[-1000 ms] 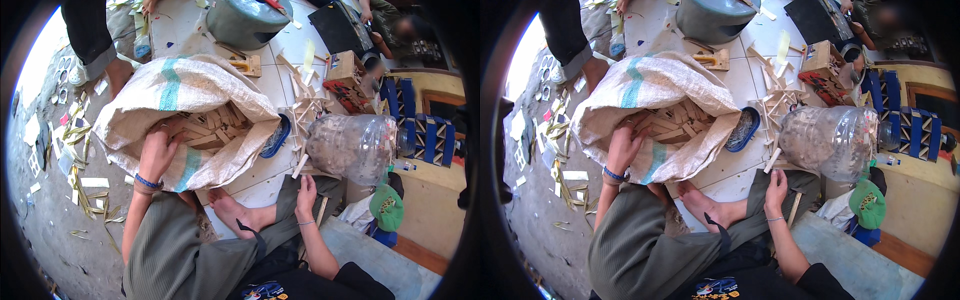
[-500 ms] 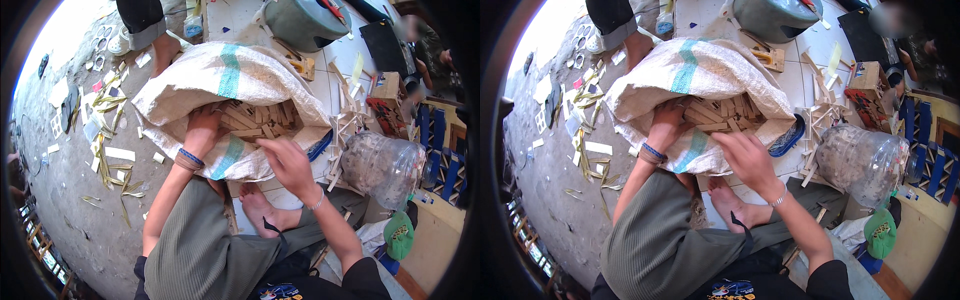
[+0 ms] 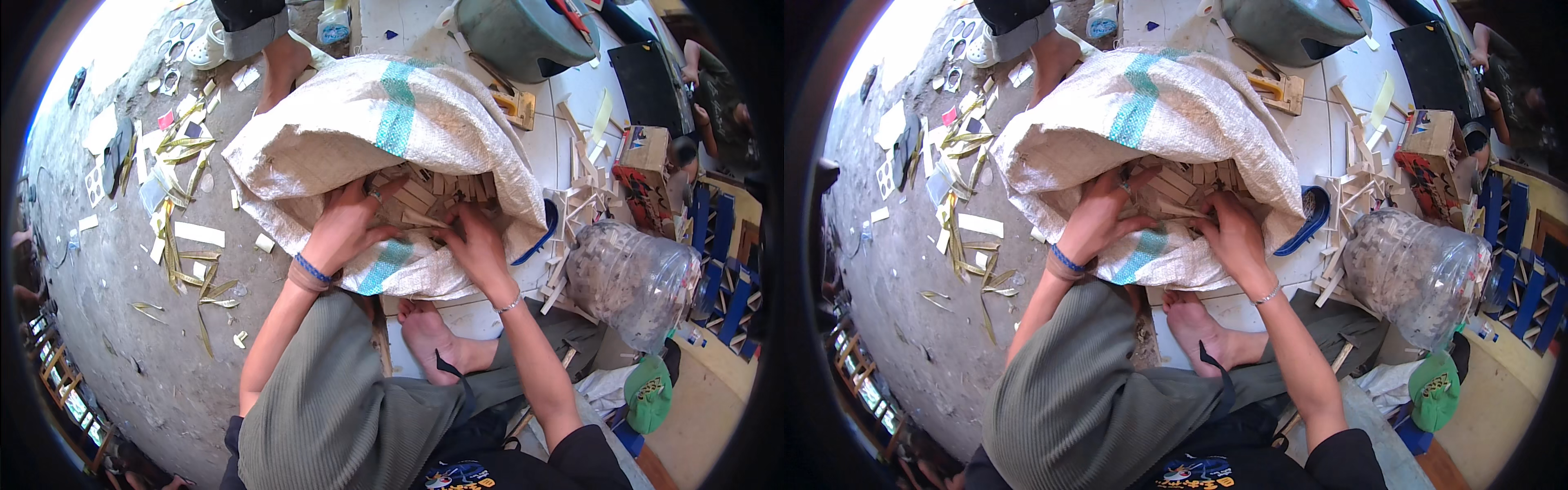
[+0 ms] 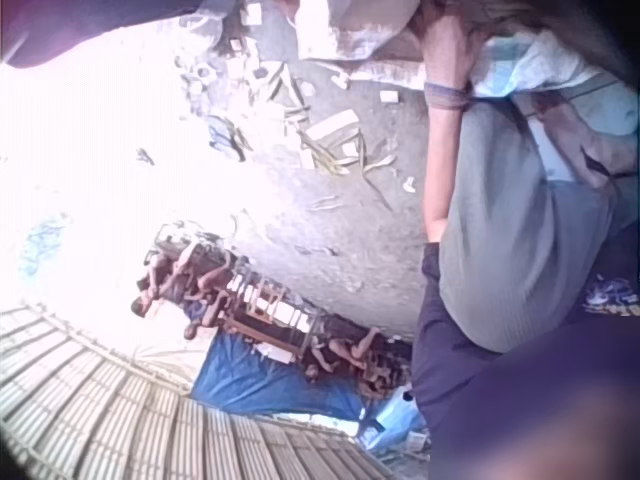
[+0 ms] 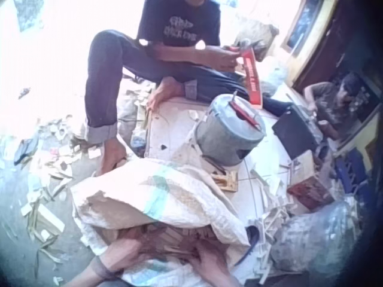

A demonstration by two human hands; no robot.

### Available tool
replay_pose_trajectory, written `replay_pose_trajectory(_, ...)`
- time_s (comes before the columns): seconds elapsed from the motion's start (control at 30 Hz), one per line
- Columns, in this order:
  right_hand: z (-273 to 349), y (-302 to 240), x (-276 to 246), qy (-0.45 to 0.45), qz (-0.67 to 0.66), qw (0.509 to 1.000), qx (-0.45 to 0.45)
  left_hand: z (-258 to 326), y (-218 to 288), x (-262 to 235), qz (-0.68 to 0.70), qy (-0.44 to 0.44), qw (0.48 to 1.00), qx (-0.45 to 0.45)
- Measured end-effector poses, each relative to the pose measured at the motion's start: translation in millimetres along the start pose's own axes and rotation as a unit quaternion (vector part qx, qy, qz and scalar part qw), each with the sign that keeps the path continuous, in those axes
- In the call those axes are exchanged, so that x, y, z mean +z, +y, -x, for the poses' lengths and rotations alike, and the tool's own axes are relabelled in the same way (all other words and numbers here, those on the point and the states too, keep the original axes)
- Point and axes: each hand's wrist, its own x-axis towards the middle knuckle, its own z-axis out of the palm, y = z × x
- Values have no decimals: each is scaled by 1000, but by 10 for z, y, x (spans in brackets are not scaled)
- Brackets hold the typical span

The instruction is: The person sits on the floor and repeatedly picks small wooden pieces from a sack, inserts a nail, and taps it with a hammer. They occasionally inspect the pieces and place them into a plastic container.

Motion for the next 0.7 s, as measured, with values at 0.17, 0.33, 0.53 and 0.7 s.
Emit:
replay_pose_trajectory(0.17,199,-84,-107,32,-81,996,10,0,256,-126,97,65,986,116)
replay_pose_trajectory(0.33,208,-261,-105,30,-140,990,-1,-39,475,-112,250,6,964,95)
replay_pose_trajectory(0.53,294,-510,-171,53,-262,961,67,-6,491,18,508,95,854,-58)
replay_pose_trajectory(0.7,344,-711,-249,100,-305,946,40,62,426,71,605,107,776,-143)
